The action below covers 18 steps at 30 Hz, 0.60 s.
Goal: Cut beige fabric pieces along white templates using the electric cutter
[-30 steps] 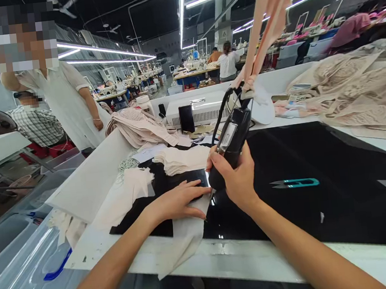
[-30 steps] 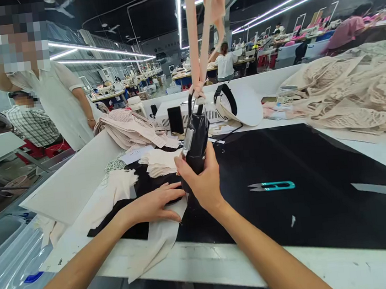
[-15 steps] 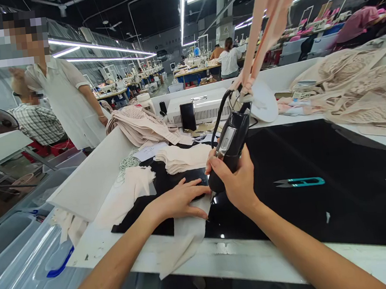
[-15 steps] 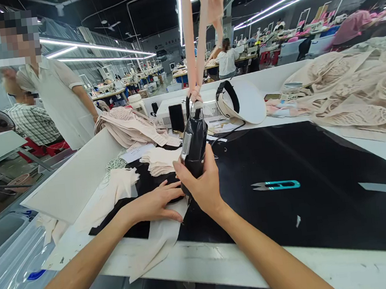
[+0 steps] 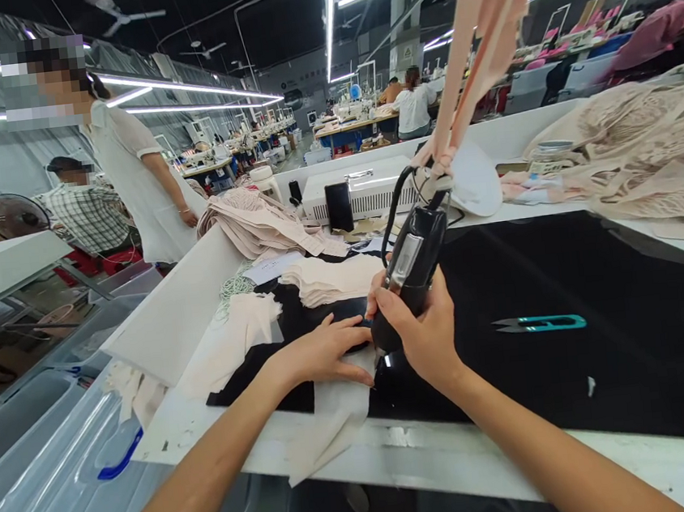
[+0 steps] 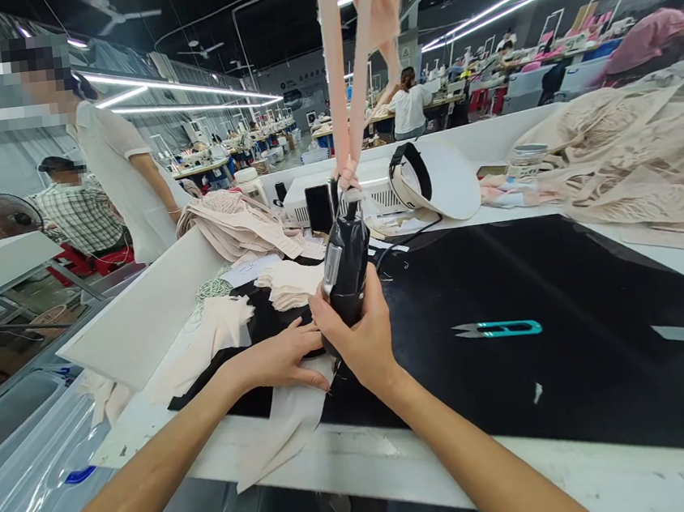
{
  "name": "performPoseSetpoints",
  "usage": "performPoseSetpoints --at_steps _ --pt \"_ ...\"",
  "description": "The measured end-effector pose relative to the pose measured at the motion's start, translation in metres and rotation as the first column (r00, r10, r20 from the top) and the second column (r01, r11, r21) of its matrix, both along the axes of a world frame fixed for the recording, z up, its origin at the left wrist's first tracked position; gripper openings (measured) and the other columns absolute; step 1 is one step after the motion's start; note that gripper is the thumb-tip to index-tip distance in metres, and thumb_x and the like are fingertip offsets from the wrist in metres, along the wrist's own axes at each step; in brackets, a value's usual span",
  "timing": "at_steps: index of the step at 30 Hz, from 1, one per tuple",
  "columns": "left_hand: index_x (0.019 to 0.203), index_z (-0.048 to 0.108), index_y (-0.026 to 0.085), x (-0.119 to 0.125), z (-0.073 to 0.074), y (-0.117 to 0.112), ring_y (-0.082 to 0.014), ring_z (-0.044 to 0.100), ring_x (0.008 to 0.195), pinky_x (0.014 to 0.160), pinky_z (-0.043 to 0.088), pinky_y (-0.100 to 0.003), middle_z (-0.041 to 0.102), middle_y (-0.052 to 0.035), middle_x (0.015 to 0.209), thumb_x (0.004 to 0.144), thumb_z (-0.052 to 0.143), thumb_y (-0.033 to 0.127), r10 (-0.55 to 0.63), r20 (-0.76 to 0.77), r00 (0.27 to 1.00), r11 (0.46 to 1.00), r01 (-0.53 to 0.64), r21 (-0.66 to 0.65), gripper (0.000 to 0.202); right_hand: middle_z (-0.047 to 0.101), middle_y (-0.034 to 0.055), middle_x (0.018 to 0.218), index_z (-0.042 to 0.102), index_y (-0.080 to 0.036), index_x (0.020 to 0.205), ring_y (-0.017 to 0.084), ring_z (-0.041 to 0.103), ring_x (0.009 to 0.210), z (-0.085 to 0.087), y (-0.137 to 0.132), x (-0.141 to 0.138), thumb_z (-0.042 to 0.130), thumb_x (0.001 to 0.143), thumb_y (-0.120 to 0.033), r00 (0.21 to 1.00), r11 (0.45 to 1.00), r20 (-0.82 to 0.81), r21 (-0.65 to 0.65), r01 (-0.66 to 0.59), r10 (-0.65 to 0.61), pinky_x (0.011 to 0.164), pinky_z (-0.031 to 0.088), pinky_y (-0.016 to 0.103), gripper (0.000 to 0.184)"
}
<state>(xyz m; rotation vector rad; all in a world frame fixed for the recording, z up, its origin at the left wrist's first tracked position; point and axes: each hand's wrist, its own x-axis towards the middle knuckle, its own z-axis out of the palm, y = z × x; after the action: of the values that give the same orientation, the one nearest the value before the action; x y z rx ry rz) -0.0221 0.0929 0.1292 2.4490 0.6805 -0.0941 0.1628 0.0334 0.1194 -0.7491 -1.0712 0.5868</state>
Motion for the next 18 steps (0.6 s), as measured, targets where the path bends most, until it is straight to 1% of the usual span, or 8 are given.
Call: performPoseSetpoints --at_steps 3,7,9,12,14,18 --pt "0.158 0.066 0.031 -0.0006 0.0000 0.0006 -0.0355 0.029 0.182 0.146 0.003 -0.075 0.055 -0.0096 0.182 0.107 0.085 0.045 -0.005 -0.001 1.000 1.000 0.005 -0.010 0.056 0.073 -0.0005 0.098 0.066 -0.030 0.114 0.021 0.072 0.079 -0.0006 0.0000 -0.0005 0.088 0.096 -0.048 1.000 1.000 0.001 -0.013 0.002 -0.002 0.069 0.062 0.035 0.034" --pt "0.162 0.064 0.032 -0.0012 0.0007 0.0017 -0.0380 0.029 0.181 0.145 0.002 -0.077 0.053 -0.0105 0.184 0.102 0.090 0.047 -0.004 -0.014 1.000 1.000 0.004 -0.025 0.067 0.072 -0.0012 0.096 0.066 -0.030 0.112 0.019 0.069 0.074 0.0016 -0.0006 -0.0017 0.089 0.096 -0.046 1.000 1.000 -0.028 0.002 -0.004 0.004 0.067 0.062 0.034 0.032" --pt "0.163 0.064 0.032 -0.0013 0.0005 0.0019 -0.0389 0.029 0.182 0.145 0.002 -0.077 0.052 -0.0107 0.184 0.100 0.092 0.048 -0.005 -0.015 1.000 1.000 0.005 -0.026 0.071 0.072 -0.0013 0.097 0.067 -0.029 0.113 0.019 0.069 0.075 0.0023 -0.0020 -0.0028 0.090 0.096 -0.046 0.999 1.000 -0.050 0.010 -0.016 0.017 0.069 0.064 0.035 0.033" --pt "0.163 0.064 0.031 -0.0006 -0.0003 0.0014 -0.0396 0.030 0.181 0.146 0.004 -0.077 0.052 -0.0112 0.184 0.101 0.091 0.049 -0.002 -0.018 1.000 1.000 0.002 -0.010 0.069 0.072 -0.0004 0.098 0.069 -0.029 0.113 0.020 0.071 0.081 0.0026 -0.0051 -0.0049 0.090 0.095 -0.046 0.998 0.999 -0.061 0.004 -0.032 0.033 0.074 0.065 0.036 0.033" --pt "0.164 0.064 0.030 0.0003 -0.0008 0.0011 -0.0402 0.032 0.180 0.145 0.005 -0.078 0.051 -0.0124 0.185 0.102 0.091 0.048 -0.002 -0.018 1.000 1.000 0.002 -0.001 0.070 0.073 -0.0007 0.096 0.070 -0.029 0.112 0.020 0.071 0.080 0.0027 -0.0069 -0.0064 0.091 0.093 -0.046 0.997 0.999 -0.068 -0.015 -0.036 0.035 0.071 0.064 0.035 0.033" --pt "0.168 0.061 0.029 0.0024 -0.0016 0.0021 -0.0419 0.031 0.180 0.143 0.006 -0.083 0.048 -0.0136 0.186 0.100 0.094 0.041 -0.006 -0.008 1.000 1.000 0.006 0.006 0.076 0.074 -0.0009 0.094 0.071 -0.028 0.111 0.020 0.073 0.076 0.0020 -0.0081 -0.0077 0.091 0.091 -0.048 0.997 0.999 -0.070 -0.044 -0.028 0.025 0.068 0.064 0.034 0.035"
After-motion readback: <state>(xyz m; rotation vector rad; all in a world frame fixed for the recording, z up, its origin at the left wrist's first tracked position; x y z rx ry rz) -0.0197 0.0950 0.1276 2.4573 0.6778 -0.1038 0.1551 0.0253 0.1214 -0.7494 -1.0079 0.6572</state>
